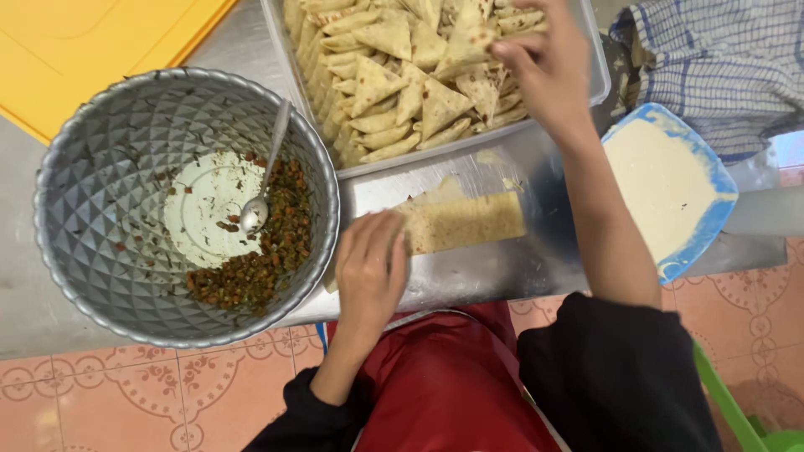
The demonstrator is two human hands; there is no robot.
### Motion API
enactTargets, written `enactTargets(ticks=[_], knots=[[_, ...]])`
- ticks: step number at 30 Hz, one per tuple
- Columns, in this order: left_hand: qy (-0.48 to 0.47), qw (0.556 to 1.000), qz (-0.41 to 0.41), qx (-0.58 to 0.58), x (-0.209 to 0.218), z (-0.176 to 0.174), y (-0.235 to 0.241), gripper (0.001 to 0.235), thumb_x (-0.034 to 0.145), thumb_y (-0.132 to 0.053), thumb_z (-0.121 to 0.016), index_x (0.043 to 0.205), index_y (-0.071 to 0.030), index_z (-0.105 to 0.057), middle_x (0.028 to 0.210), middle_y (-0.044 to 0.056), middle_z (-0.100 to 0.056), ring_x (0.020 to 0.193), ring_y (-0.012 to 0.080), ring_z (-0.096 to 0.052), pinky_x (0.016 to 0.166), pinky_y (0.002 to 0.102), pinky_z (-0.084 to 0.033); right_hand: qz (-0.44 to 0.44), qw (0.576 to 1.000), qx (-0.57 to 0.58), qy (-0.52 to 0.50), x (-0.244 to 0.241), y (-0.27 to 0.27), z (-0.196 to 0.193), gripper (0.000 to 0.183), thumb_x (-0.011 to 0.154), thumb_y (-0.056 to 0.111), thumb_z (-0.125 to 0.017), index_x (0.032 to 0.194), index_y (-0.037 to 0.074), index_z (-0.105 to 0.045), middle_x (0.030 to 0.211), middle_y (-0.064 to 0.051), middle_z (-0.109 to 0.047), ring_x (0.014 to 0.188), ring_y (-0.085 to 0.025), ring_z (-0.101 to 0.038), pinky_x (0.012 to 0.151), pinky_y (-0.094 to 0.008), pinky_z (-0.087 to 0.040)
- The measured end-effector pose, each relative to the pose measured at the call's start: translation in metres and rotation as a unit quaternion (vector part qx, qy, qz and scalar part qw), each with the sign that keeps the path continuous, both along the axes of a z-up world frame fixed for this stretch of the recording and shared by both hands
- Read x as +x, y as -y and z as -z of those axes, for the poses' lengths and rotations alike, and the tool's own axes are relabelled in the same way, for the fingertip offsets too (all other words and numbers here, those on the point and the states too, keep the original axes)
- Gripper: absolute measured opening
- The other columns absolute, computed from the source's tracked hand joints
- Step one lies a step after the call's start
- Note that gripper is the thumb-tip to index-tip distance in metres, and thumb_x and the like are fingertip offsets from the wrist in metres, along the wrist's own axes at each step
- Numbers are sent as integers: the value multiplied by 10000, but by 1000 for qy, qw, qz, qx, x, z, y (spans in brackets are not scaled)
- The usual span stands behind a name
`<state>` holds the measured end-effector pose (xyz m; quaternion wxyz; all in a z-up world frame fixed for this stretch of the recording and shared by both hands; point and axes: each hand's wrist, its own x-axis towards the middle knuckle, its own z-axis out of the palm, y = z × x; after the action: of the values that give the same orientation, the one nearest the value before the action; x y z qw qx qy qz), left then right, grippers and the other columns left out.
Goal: The person folds flatbread into a cone, fills it with a vegetable mixture from a bowl using a spoon, applies a white paste to the edges, and seals the pastry. The finished samosas are placed into a large tray.
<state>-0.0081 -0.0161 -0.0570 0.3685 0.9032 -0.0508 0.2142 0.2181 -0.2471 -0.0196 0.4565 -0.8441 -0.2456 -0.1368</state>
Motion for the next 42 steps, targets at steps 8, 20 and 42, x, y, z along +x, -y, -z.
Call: enactTargets(ticks=[8, 20, 42], knots=[[-243, 968, -51, 43, -9, 22, -25, 610, 964, -328, -669, 1425, 30, -491, 1253, 321, -624, 1110, 497, -626, 940, 532, -519, 94, 981, -84, 148, -16, -13, -10, 283, 1057, -46, -748, 1279, 30, -589, 967, -115, -688, 810, -225, -699, 707, -352, -540], [-18, 999, 8, 28, -10, 40, -9, 167, 1018, -65, -664, 1178, -29, -698, 1166, 224, -717, 1051, 370, -730, 920, 404, -608, 85, 987, -137, 1, -153, -37, 72, 480, 851, 73, -779, 1282, 81, -568, 976, -103, -675, 911, -287, -647, 862, -438, -486], [-262, 803, 219, -489, 4, -16, 29, 599, 961, -85, -703, 1496, -37, -438, 1233, 97, -665, 1085, 103, -693, 902, 259, -589, -259, 854, 361, -272, -156, -14, 49, 480, 1011, -166, -565, 1322, 117, -334, 1206, -97, -537, 1076, -132, -632, 867, -256, -563]])
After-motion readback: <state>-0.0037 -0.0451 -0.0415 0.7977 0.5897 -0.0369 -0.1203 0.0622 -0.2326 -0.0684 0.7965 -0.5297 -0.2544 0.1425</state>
